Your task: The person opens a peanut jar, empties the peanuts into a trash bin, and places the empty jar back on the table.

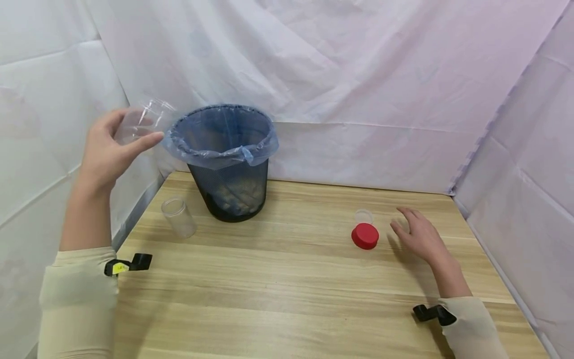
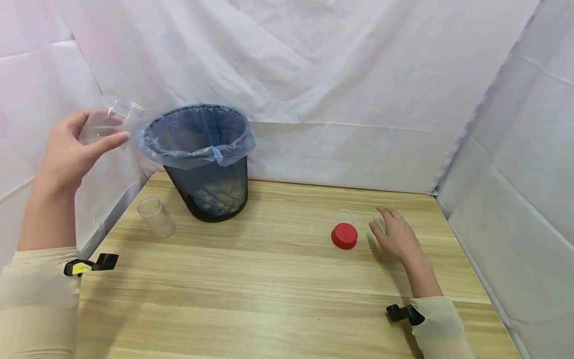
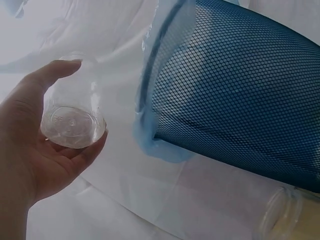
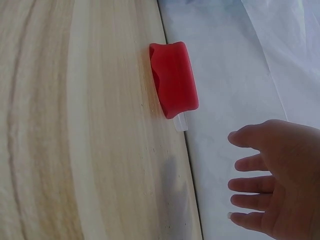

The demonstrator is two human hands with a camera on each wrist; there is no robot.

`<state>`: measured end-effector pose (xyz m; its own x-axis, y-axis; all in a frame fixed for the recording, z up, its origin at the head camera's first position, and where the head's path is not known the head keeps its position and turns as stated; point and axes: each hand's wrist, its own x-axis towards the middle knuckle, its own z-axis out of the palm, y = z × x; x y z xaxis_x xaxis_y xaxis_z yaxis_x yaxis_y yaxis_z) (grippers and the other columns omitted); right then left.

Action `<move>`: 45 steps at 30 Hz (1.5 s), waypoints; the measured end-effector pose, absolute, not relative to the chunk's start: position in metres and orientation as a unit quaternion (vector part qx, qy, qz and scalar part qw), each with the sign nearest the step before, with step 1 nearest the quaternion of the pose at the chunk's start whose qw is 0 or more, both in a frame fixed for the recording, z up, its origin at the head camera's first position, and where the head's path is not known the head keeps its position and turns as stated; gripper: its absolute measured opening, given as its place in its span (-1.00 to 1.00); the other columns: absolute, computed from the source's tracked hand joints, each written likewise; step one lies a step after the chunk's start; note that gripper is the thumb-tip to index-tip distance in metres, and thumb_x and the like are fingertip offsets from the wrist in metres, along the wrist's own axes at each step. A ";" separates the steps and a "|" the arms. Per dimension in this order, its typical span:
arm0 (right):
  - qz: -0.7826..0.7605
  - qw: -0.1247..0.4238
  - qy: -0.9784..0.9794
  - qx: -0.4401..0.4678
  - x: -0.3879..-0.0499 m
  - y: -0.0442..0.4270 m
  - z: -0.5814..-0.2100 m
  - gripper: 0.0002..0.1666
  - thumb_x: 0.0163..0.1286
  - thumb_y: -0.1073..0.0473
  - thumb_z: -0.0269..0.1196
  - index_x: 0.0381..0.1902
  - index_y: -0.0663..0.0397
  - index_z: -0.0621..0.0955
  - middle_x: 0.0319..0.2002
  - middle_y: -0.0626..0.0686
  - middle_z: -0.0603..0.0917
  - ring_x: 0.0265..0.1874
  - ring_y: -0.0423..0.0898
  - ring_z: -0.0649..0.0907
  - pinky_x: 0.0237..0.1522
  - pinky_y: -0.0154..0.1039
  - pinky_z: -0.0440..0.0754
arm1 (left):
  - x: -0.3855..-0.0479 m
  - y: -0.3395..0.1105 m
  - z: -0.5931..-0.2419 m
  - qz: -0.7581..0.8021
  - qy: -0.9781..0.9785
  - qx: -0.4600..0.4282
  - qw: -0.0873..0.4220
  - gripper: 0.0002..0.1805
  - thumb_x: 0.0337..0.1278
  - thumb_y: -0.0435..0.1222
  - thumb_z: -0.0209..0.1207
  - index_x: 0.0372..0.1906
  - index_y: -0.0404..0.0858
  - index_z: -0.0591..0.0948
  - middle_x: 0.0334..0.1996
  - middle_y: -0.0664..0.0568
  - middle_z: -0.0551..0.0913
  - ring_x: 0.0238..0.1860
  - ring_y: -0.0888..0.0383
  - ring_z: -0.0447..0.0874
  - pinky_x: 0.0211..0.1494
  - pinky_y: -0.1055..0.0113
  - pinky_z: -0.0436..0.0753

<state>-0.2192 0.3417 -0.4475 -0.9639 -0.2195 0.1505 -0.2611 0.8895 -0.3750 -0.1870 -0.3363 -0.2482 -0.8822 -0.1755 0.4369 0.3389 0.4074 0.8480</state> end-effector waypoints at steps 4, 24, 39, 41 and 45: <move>0.200 0.055 -0.970 0.124 -0.220 0.341 -0.449 -0.28 0.69 -0.02 0.19 0.55 0.38 0.39 0.46 0.52 0.43 0.42 0.54 0.43 0.37 0.53 0.39 | -0.182 -0.338 -0.263 -0.601 -0.753 -0.062 0.260 -0.49 0.14 -0.47 0.51 0.21 -0.19 0.70 -0.02 0.20 0.78 -0.01 0.31 0.75 -0.05 0.64 0.68; 0.197 0.054 -0.972 0.121 -0.220 0.343 -0.449 -0.27 0.70 -0.04 0.17 0.55 0.37 0.38 0.46 0.53 0.43 0.42 0.55 0.43 0.38 0.53 0.39 | -0.151 -0.338 -0.337 -0.654 -0.684 -0.036 0.320 -0.40 -0.02 -0.69 0.45 0.14 -0.22 0.66 -0.03 0.05 0.79 -0.08 0.21 0.79 -0.03 0.60 0.70; 0.199 0.050 -0.971 0.121 -0.219 0.343 -0.446 -0.28 0.69 0.00 0.20 0.55 0.38 0.38 0.46 0.53 0.42 0.42 0.55 0.41 0.37 0.54 0.38 | -0.130 -0.309 -0.373 -0.577 -0.770 -0.059 0.266 -0.31 0.12 -0.63 0.43 0.32 -0.19 0.49 0.09 0.29 0.73 0.06 0.40 0.76 0.12 0.64 0.63; 0.199 0.050 -0.971 0.119 -0.219 0.343 -0.446 -0.28 0.68 0.00 0.20 0.55 0.38 0.38 0.46 0.53 0.43 0.42 0.54 0.42 0.38 0.54 0.38 | -0.130 -0.305 -0.376 -0.574 -0.774 -0.060 0.261 -0.32 0.15 -0.61 0.43 0.33 -0.17 0.48 0.09 0.31 0.73 0.08 0.40 0.75 0.15 0.64 0.62; 0.198 0.052 -0.971 0.121 -0.220 0.343 -0.446 -0.29 0.68 0.01 0.20 0.55 0.37 0.38 0.46 0.52 0.43 0.42 0.54 0.42 0.37 0.54 0.38 | -0.130 -0.298 -0.384 -0.586 -0.766 -0.064 0.254 -0.33 0.16 -0.61 0.42 0.34 -0.23 0.49 0.10 0.26 0.74 0.11 0.35 0.74 0.20 0.61 0.62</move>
<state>-0.2202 0.3428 -0.4462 -0.9655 -0.2133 0.1496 -0.2549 0.8924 -0.3724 -0.1301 -0.2982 -0.3840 -0.8625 -0.1996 0.4650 0.3967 0.3039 0.8662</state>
